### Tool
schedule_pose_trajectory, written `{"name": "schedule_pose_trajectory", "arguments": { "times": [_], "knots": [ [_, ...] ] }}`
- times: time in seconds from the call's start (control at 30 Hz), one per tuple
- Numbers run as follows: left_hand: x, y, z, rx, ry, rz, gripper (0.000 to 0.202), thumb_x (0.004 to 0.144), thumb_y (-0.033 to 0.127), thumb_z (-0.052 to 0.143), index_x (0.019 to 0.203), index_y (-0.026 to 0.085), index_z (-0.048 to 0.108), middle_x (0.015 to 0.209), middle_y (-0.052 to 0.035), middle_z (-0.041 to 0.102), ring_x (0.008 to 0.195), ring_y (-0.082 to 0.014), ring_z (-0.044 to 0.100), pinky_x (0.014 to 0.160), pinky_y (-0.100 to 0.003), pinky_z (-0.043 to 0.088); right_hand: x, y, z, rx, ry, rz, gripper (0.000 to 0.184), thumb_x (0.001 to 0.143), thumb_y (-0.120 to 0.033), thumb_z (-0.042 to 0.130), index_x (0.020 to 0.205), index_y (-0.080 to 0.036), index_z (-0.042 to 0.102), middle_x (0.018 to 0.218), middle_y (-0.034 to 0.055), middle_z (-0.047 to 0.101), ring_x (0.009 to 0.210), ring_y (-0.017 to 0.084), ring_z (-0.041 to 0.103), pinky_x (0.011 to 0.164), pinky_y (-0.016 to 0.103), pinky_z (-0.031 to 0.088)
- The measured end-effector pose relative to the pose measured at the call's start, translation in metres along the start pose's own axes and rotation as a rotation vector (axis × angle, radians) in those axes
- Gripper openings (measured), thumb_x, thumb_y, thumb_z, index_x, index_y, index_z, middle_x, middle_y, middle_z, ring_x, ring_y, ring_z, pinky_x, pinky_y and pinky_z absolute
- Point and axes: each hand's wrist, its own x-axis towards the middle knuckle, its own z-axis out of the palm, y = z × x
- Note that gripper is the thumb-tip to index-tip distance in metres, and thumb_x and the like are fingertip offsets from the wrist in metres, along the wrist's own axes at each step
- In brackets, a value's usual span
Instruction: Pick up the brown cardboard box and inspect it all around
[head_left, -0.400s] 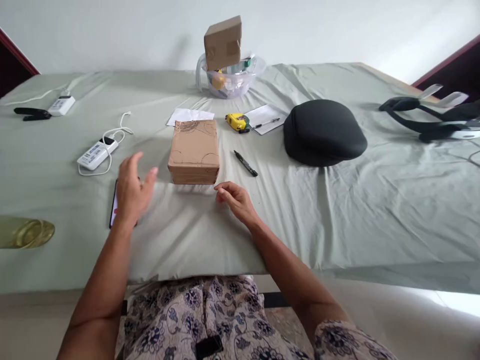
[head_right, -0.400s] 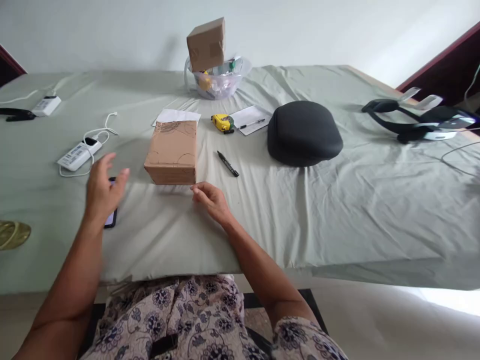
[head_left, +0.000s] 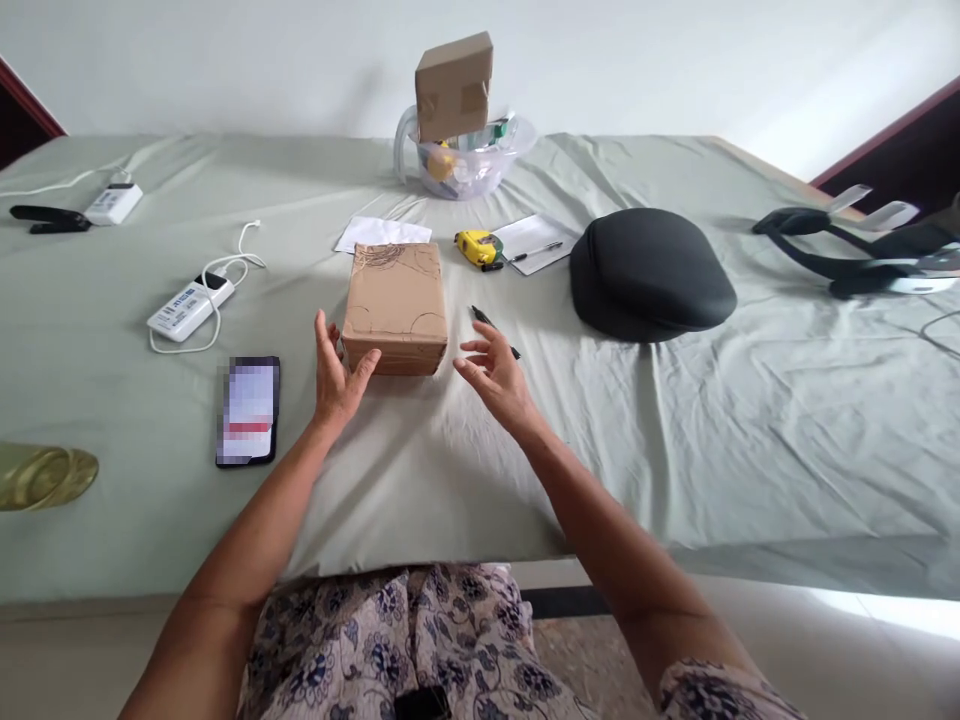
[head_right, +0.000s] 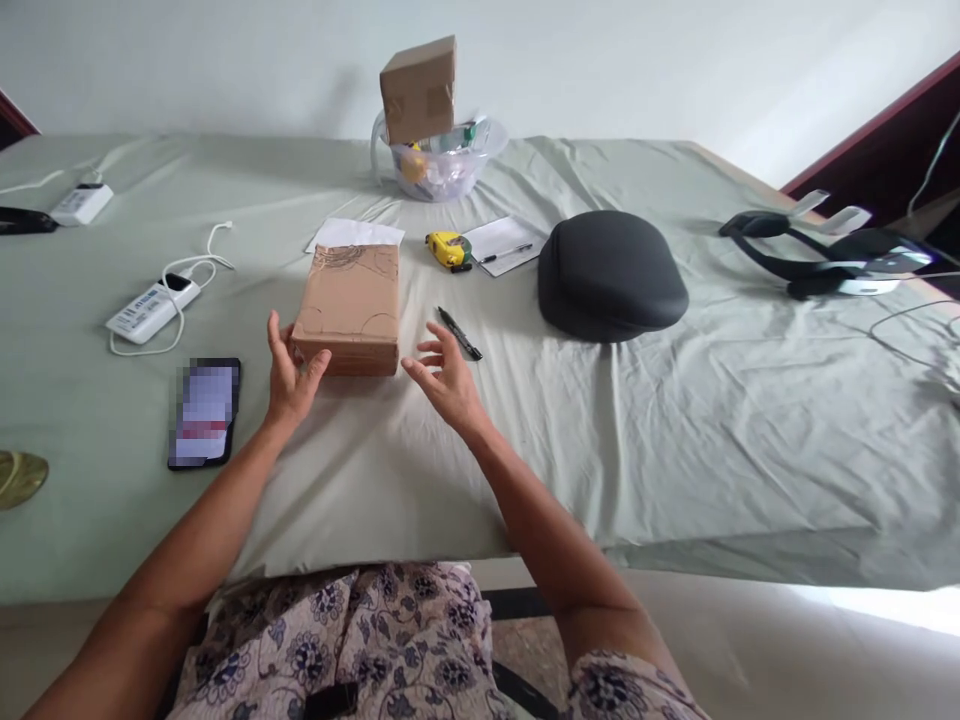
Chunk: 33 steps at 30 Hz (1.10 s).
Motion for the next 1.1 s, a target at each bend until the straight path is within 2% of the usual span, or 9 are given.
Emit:
{"name": "schedule_pose_trajectory", "arguments": {
  "times": [0.13, 0.27, 0.37, 0.43, 0.5, 0.63, 0.8, 0.97, 1.1],
  "knots": [
    [-0.001, -0.011, 0.001, -0.106, -0.001, 0.003, 0.121, 0.081, 0.072, 0.076, 0.167, 0.026, 0.004, 0.167, -0.0232, 0.033, 0.150, -0.0342, 0.047, 0.120, -0.050, 0.045, 0.017, 0.009, 0.017, -0.142, 0.031, -0.213, 0.116, 0.072, -0.083, 0.074, 0.165, -0.033, 0.024, 0.158, 0.0193, 0.047, 0.127, 0.034, 0.063, 0.093, 0.049, 0.061],
    [-0.004, -0.016, 0.004, -0.042, -0.026, -0.041, 0.113, 0.085, 0.066, 0.075, 0.167, 0.023, 0.010, 0.153, -0.0214, 0.055, 0.141, -0.0339, 0.058, 0.117, -0.050, 0.049, 0.019, 0.031, 0.045, -0.169, 0.025, -0.254, 0.122, 0.077, -0.085, 0.067, 0.169, -0.029, 0.010, 0.160, 0.0219, 0.046, 0.137, 0.038, 0.059, 0.101, 0.054, 0.059],
    [-0.004, -0.019, 0.003, 0.062, -0.028, -0.069, 0.098, 0.085, 0.057, 0.077, 0.162, 0.019, 0.028, 0.152, -0.0215, 0.057, 0.139, -0.0346, 0.060, 0.116, -0.049, 0.051, 0.015, 0.046, 0.056, -0.194, 0.038, -0.202, 0.117, 0.078, -0.083, 0.068, 0.167, -0.027, 0.019, 0.157, 0.0221, 0.049, 0.133, 0.038, 0.062, 0.101, 0.054, 0.060],
    [-0.003, -0.018, 0.002, 0.130, -0.033, -0.029, 0.081, 0.084, 0.051, 0.078, 0.150, 0.017, 0.046, 0.151, -0.0206, 0.059, 0.141, -0.0346, 0.058, 0.118, -0.049, 0.049, 0.014, 0.050, 0.057, -0.215, 0.047, -0.197, 0.110, 0.079, -0.080, 0.070, 0.165, -0.027, 0.027, 0.157, 0.0210, 0.050, 0.135, 0.038, 0.061, 0.104, 0.056, 0.059],
    [-0.002, -0.015, 0.002, 0.181, -0.028, 0.006, 0.069, 0.083, 0.048, 0.078, 0.140, 0.016, 0.054, 0.145, -0.0200, 0.063, 0.139, -0.0344, 0.059, 0.117, -0.048, 0.050, 0.013, 0.050, 0.056, -0.236, 0.053, -0.229, 0.103, 0.081, -0.077, 0.071, 0.162, -0.026, 0.032, 0.157, 0.0196, 0.051, 0.142, 0.038, 0.056, 0.112, 0.059, 0.055],
    [-0.004, -0.008, 0.003, 0.187, -0.017, -0.016, 0.082, 0.076, 0.045, 0.085, 0.143, 0.017, 0.047, 0.141, -0.0185, 0.065, 0.129, -0.0323, 0.067, 0.105, -0.042, 0.058, 0.014, 0.045, 0.054, -0.264, 0.066, -0.296, 0.094, 0.084, -0.068, 0.074, 0.158, -0.025, 0.035, 0.156, 0.0184, 0.053, 0.148, 0.036, 0.050, 0.122, 0.059, 0.047],
    [-0.009, -0.010, 0.006, 0.263, -0.041, -0.103, 0.099, 0.068, 0.051, 0.091, 0.148, 0.018, 0.043, 0.140, -0.0200, 0.067, 0.125, -0.0358, 0.070, 0.097, -0.042, 0.062, 0.013, 0.044, 0.054, -0.289, 0.050, -0.285, 0.094, 0.084, -0.061, 0.078, 0.159, -0.027, 0.033, 0.156, 0.0175, 0.054, 0.147, 0.035, 0.053, 0.120, 0.059, 0.049],
    [-0.010, -0.020, 0.007, 0.344, -0.068, -0.107, 0.077, 0.078, 0.065, 0.076, 0.135, 0.015, 0.064, 0.139, -0.0221, 0.068, 0.136, -0.0390, 0.062, 0.111, -0.049, 0.054, 0.010, 0.044, 0.051, -0.304, 0.038, -0.288, 0.089, 0.089, -0.056, 0.074, 0.162, -0.028, 0.030, 0.155, 0.0174, 0.054, 0.146, 0.034, 0.054, 0.118, 0.058, 0.052],
    [-0.013, -0.027, 0.006, 0.377, -0.094, -0.068, 0.061, 0.085, 0.064, 0.070, 0.120, 0.015, 0.073, 0.131, -0.0220, 0.072, 0.138, -0.0408, 0.060, 0.114, -0.055, 0.052, 0.007, 0.042, 0.050, -0.335, 0.044, -0.242, 0.095, 0.090, -0.052, 0.075, 0.166, -0.030, 0.023, 0.159, 0.0172, 0.052, 0.147, 0.035, 0.053, 0.116, 0.059, 0.053]
  ]
}}
